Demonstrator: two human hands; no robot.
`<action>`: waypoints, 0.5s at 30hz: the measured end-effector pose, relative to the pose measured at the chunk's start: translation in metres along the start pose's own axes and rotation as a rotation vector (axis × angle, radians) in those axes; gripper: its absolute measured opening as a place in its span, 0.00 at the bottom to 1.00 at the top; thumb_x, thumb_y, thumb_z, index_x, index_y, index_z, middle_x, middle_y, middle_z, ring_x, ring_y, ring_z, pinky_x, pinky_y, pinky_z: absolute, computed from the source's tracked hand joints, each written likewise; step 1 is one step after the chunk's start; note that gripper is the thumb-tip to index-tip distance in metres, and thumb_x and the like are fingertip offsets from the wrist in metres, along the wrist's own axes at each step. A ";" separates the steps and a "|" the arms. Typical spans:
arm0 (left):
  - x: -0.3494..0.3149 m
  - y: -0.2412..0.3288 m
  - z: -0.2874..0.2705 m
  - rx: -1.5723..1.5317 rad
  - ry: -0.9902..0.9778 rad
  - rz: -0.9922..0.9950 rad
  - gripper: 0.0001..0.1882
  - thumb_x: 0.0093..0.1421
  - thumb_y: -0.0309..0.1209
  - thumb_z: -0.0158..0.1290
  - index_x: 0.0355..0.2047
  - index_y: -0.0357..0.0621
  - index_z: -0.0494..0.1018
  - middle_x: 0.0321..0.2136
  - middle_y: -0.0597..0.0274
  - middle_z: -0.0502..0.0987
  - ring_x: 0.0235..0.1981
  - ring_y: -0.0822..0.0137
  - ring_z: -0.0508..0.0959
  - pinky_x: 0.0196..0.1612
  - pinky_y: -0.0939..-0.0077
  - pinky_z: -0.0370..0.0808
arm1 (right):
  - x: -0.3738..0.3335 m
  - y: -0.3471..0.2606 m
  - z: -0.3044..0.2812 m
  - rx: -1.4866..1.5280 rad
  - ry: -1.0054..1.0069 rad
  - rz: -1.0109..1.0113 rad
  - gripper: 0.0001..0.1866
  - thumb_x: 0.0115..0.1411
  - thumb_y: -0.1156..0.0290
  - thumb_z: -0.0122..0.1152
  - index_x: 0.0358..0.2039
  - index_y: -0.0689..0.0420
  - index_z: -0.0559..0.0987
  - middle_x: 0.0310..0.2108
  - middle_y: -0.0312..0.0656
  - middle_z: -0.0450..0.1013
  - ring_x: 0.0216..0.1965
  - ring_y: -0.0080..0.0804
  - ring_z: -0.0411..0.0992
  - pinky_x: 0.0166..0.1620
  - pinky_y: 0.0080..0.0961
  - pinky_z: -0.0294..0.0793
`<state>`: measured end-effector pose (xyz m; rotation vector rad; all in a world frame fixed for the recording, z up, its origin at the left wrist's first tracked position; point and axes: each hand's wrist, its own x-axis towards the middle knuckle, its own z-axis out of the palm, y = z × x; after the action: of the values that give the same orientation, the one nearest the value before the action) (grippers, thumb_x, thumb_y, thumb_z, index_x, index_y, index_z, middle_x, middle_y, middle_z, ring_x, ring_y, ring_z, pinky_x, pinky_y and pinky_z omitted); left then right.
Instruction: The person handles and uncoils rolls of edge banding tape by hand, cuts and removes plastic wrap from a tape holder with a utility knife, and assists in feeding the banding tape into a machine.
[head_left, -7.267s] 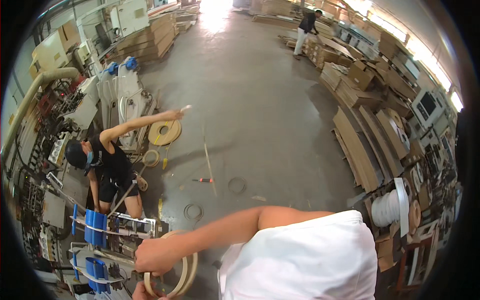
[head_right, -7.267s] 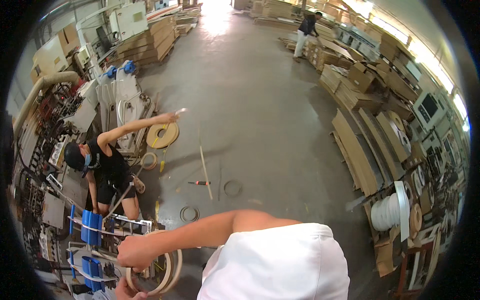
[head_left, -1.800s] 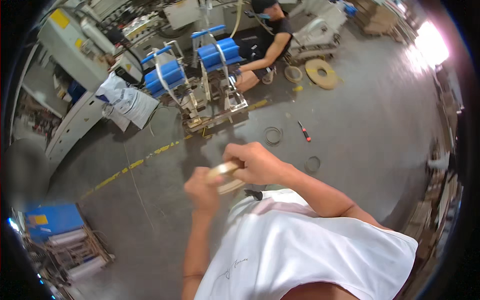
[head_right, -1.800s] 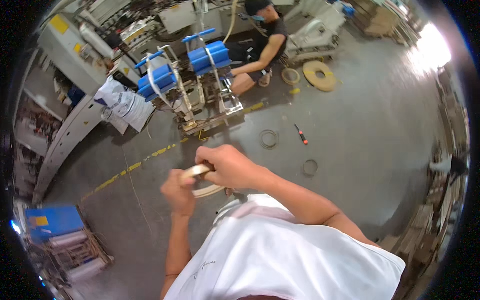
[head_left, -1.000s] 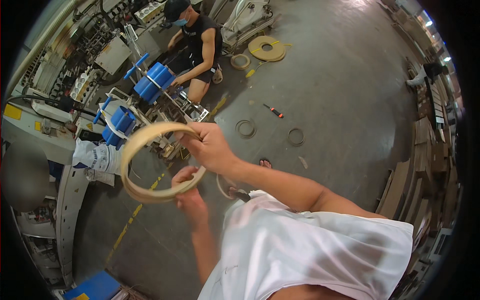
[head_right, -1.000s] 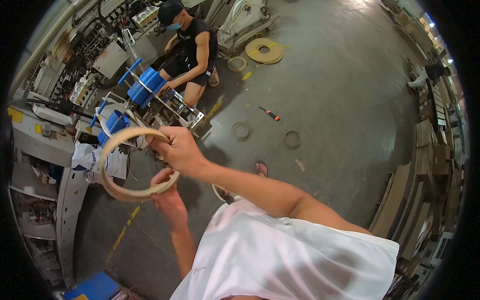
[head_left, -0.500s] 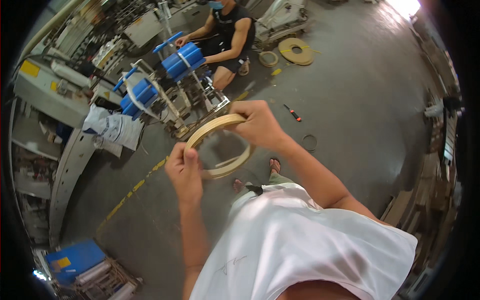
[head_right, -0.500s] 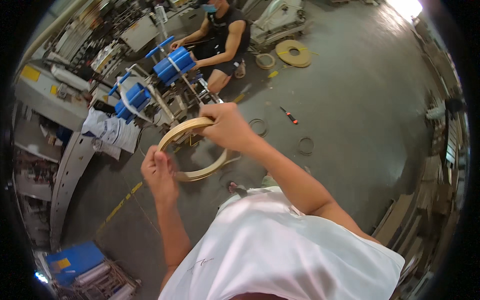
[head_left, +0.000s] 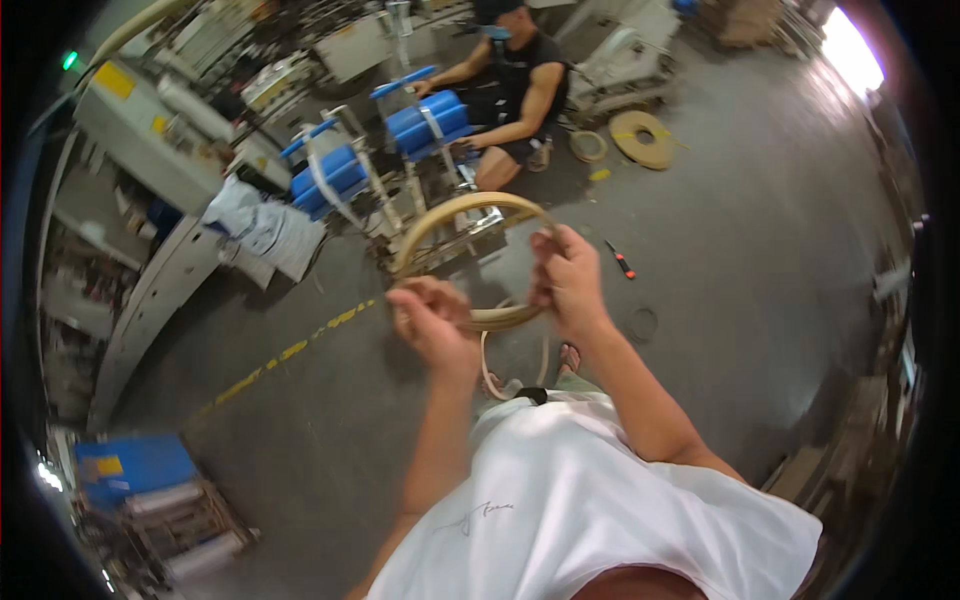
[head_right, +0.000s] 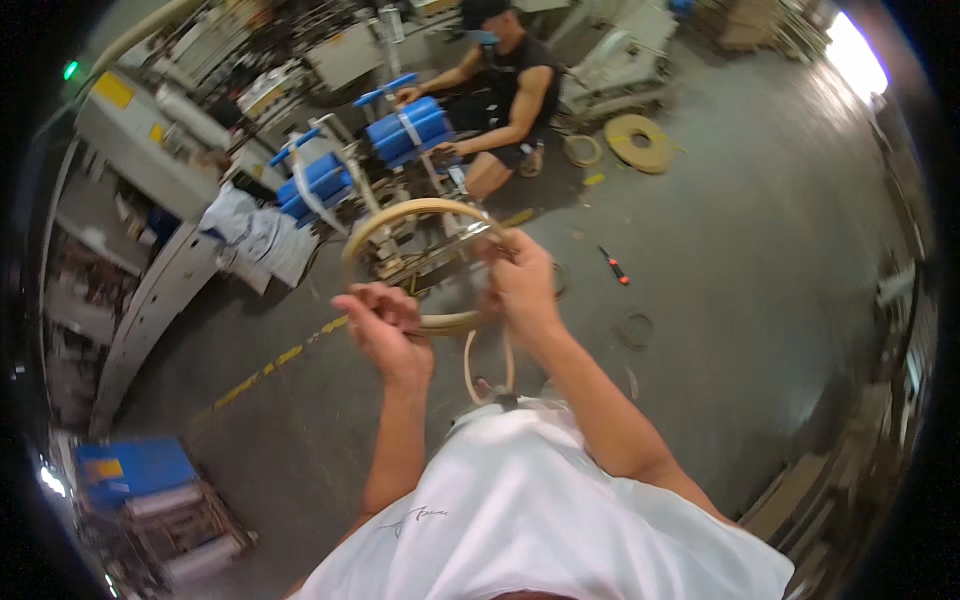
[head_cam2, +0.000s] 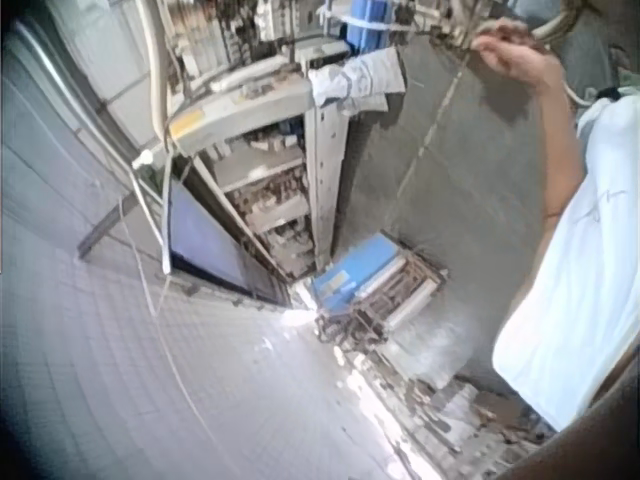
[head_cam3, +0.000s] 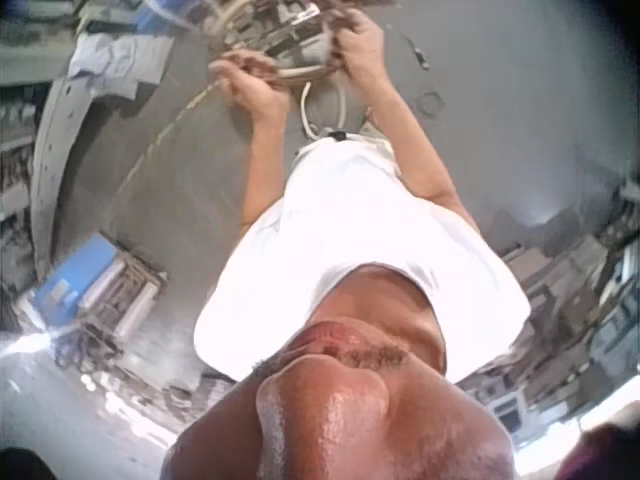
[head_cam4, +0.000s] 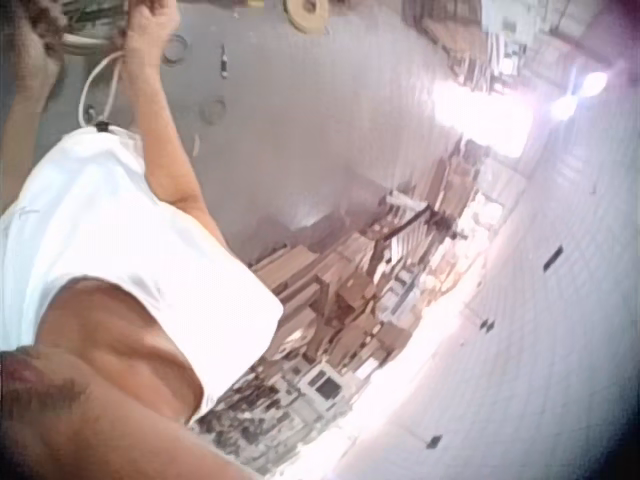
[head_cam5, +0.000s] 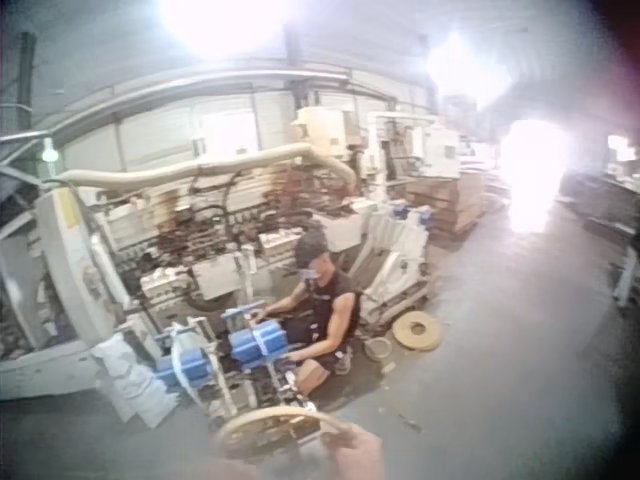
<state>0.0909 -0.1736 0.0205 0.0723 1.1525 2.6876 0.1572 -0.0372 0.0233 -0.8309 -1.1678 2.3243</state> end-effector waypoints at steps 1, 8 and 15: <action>0.000 0.000 -0.006 0.085 -0.093 -0.052 0.25 0.63 0.58 0.45 0.29 0.48 0.62 0.20 0.70 0.62 0.20 0.77 0.61 0.24 0.81 0.61 | 0.000 -0.006 -0.005 -0.174 -0.047 -0.002 0.04 0.60 0.74 0.59 0.35 0.59 0.74 0.17 0.28 0.65 0.18 0.16 0.66 0.20 0.19 0.65; 0.008 0.032 -0.022 1.219 -0.559 0.426 0.39 0.53 0.47 0.63 0.58 0.40 0.61 0.42 0.55 0.76 0.45 0.56 0.76 0.51 0.66 0.69 | -0.008 -0.036 0.003 -1.213 -0.488 -0.492 0.19 0.50 0.75 0.64 0.42 0.60 0.69 0.20 0.47 0.73 0.24 0.49 0.73 0.29 0.40 0.70; -0.013 0.021 -0.023 1.227 -0.636 0.348 0.19 0.59 0.44 0.57 0.37 0.39 0.73 0.27 0.52 0.75 0.26 0.55 0.75 0.30 0.67 0.71 | -0.020 -0.021 0.002 -1.085 -0.618 -0.443 0.27 0.52 0.73 0.66 0.50 0.57 0.64 0.28 0.52 0.74 0.31 0.52 0.75 0.33 0.38 0.71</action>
<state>0.0969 -0.2068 0.0206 1.2540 2.3803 1.4770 0.1726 -0.0379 0.0476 -0.0382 -2.6288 1.4808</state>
